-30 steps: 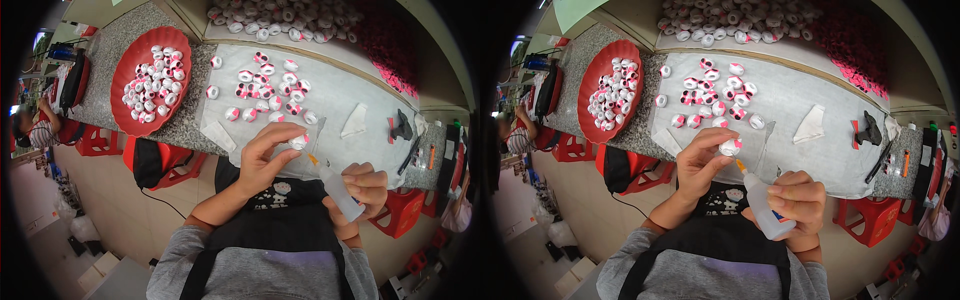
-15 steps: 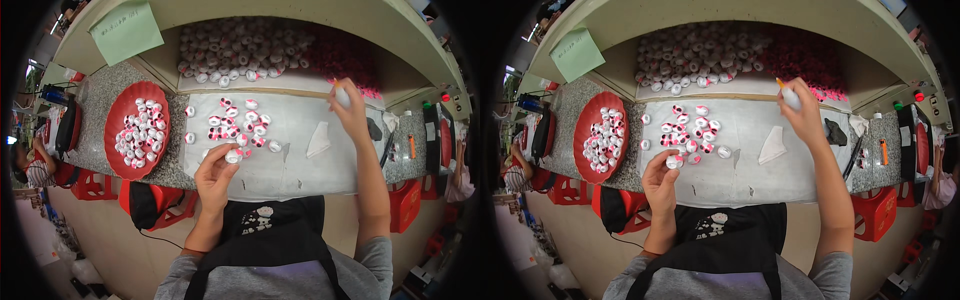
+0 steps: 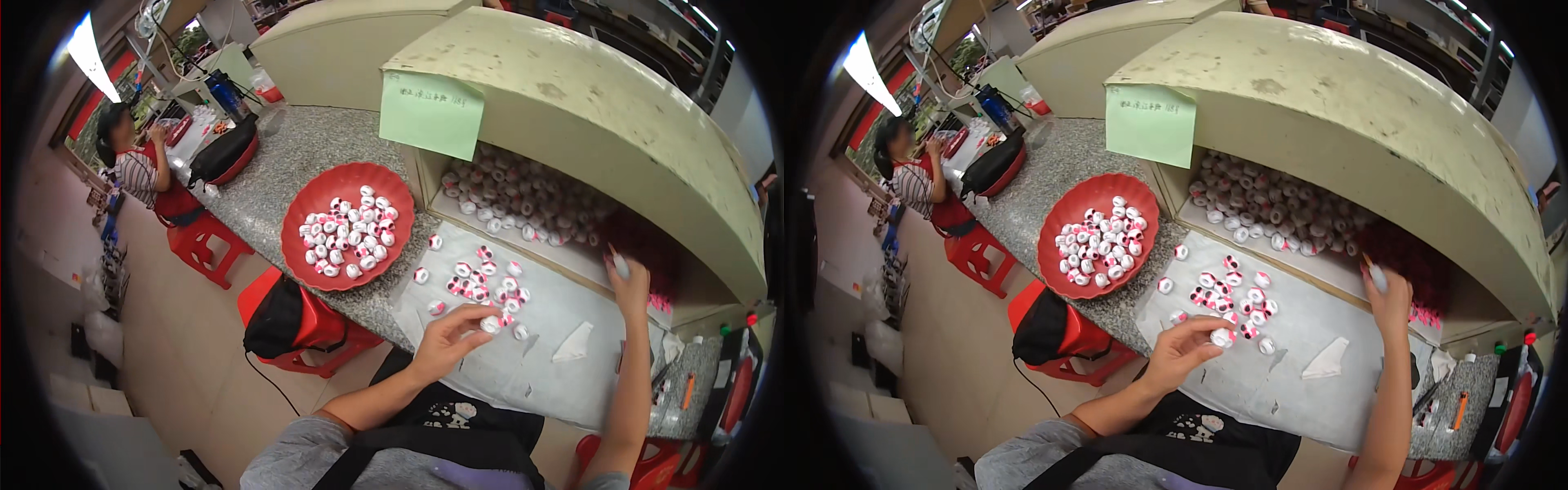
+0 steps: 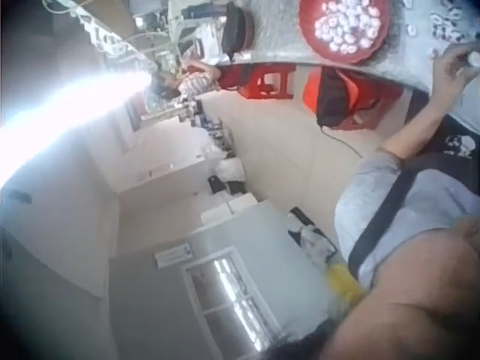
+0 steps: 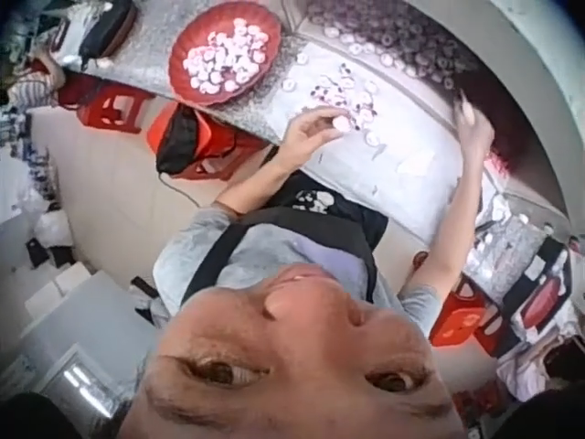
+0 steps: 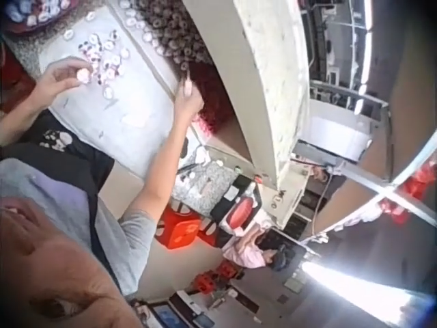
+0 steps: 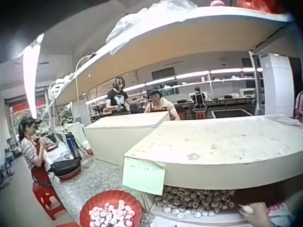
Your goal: Applying adhesive to small white and pink toy components at a factory workbench.
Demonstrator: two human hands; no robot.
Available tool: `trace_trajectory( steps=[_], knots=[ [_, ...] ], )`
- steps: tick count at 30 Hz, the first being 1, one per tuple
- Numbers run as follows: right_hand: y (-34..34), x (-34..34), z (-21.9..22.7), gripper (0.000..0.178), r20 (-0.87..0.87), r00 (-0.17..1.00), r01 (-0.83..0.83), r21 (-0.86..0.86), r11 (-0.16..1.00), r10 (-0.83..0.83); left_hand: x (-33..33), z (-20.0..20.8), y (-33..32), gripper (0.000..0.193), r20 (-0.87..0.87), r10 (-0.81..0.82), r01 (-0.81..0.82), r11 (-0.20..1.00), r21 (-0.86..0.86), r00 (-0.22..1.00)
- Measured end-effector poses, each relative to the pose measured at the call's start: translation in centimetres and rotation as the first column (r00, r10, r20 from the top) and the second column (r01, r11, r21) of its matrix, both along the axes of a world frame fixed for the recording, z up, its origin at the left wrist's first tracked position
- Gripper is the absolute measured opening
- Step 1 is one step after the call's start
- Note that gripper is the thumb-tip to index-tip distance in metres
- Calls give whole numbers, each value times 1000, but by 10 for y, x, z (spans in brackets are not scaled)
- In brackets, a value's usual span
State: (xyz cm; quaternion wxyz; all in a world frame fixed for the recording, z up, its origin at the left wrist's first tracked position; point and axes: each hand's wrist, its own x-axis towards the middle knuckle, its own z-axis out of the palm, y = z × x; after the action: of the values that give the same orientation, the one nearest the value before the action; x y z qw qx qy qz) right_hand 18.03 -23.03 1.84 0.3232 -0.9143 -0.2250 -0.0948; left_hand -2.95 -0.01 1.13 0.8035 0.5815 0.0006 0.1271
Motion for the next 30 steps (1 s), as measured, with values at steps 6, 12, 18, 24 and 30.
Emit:
trace_trajectory(
  steps=[6, 12, 18, 24, 30],
  knots=[
    [35, -108, 33, 3, -547, 774, 16, 521, 854, 319, 15, 0, -29, 33, 94, -236, 241, 969, -53, 967],
    [52, -139, 18, 7, -635, 635, 221, 694, 685, 439, 11, -3, -31, 32, 82, -265, 273, 956, -110, 961],
    [65, -152, 6, 6, -598, 659, 389, 790, 474, 456, 9, 0, -20, 32, 64, -116, 121, 989, -84, 991],
    [61, -168, 19, 8, -503, 757, 204, 788, 581, 417, 8, -11, -15, 31, 12, -129, 129, 991, -41, 992],
    [64, -171, 17, 9, -532, 716, 156, 753, 639, 451, 7, -8, -14, 30, 95, -154, 121, 949, 290, 983]
  ],
)
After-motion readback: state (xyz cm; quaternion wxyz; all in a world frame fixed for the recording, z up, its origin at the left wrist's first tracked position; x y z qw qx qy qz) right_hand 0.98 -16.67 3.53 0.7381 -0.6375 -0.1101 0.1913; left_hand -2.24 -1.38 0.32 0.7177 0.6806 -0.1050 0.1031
